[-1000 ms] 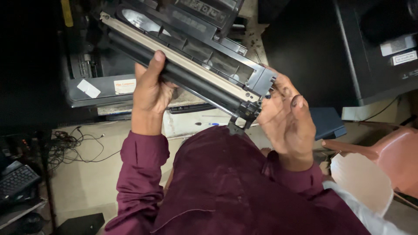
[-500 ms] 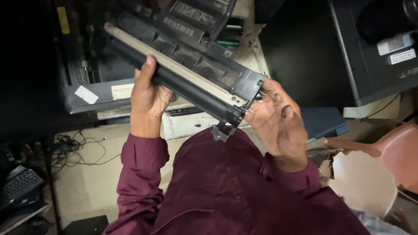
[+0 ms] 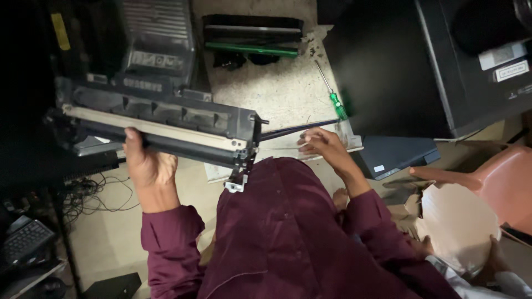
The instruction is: The person disassembles and reassembles a printer drum unit on a workbench. They use a screwdriver to remove screws, separate the housing, and then reassemble the unit by reversing the steps.
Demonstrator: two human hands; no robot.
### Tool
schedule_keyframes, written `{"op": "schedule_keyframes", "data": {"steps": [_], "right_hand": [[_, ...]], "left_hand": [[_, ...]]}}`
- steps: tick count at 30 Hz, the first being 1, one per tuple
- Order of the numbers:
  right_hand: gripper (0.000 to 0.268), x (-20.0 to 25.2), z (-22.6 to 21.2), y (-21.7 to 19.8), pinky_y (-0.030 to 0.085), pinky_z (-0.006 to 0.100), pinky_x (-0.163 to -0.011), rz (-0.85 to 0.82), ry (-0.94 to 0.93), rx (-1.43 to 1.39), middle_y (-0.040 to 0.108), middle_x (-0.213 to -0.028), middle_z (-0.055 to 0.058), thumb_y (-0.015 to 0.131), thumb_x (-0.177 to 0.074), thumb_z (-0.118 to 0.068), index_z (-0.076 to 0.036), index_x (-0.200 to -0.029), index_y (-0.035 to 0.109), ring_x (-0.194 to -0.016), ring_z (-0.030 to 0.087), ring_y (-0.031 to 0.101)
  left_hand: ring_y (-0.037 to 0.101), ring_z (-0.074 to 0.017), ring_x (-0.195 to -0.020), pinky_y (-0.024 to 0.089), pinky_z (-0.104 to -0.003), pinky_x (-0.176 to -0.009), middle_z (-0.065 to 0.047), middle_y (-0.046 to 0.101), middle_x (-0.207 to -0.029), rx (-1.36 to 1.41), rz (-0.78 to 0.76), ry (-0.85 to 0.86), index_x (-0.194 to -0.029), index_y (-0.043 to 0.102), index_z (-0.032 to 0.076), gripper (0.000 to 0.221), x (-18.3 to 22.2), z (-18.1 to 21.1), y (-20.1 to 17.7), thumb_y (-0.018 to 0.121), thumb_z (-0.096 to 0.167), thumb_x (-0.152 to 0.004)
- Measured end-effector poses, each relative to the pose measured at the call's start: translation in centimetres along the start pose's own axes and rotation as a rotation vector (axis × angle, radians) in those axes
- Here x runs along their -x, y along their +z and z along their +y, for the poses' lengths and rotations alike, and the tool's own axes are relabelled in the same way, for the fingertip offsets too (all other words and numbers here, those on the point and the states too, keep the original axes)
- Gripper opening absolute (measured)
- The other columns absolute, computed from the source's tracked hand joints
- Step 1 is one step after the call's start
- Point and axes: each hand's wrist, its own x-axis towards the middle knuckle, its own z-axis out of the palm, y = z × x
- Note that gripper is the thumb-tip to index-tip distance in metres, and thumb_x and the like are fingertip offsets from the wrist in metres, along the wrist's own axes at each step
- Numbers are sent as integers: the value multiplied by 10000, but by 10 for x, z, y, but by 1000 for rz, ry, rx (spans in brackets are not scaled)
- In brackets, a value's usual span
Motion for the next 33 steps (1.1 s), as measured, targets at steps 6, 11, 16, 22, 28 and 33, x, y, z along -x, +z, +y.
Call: {"op": "schedule_keyframes", "data": {"steps": [6, 11, 16, 22, 28, 33], "right_hand": [[143, -66, 62, -26, 553, 318, -742, 57, -197, 266, 705, -933, 110, 682, -920, -77, -7, -1043, 662, -838, 177, 665], [74, -132, 40, -14, 582, 316, -779, 198, -613, 601, 770, -935, 135, 567, -918, -28, 22, -893, 615, -881, 229, 765], [368, -208, -26, -9, 447, 529, -1008, 391, -872, 1187, 636, -1206, 297, 688, -897, -136, 35, -1222, 680, -1132, 473, 571], [414, -251, -57, -12, 451, 532, -1020, 338, -708, 1456, 593, -1328, 226, 723, -868, -129, -31, -1267, 676, -1226, 430, 542], [356, -274, -36, -15, 417, 555, -1007, 322, -709, 1634, 578, -1284, 224, 692, -900, -129, -36, -1242, 674, -1222, 414, 513], [348, -280, -29, -14, 410, 577, -988, 441, -797, 1697, 592, -1220, 174, 634, -869, -90, -88, -1215, 671, -1203, 379, 525]], "left_hand": [[630, -234, -1310, 506, -452, -1202, -58, 656, -1395, -32, 97, 85, -1381, 597, 69, 390, 14, 9, -22, 727, 222, -1046], [630, -255, -1326, 507, -473, -1200, -78, 659, -1390, -24, 91, 80, -1370, 597, 52, 384, 20, 12, -26, 724, 213, -1045], [645, -260, -1251, 503, -468, -1143, -95, 661, -1335, 35, 29, 59, -1368, 588, 29, 336, 25, 9, -25, 701, 194, -1098], [625, -271, -1341, 491, -490, -1211, -94, 627, -1437, 61, 109, 91, -1425, 551, 34, 435, 31, 4, -17, 700, 209, -1056], [615, -287, -1350, 492, -477, -1196, -110, 628, -1455, 108, 78, 47, -1472, 533, 25, 521, 37, 2, -13, 699, 272, -1045], [629, -295, -1327, 508, -484, -1168, -120, 635, -1436, 144, 64, 11, -1454, 538, 21, 514, 42, 3, -16, 707, 271, -1039]]}}
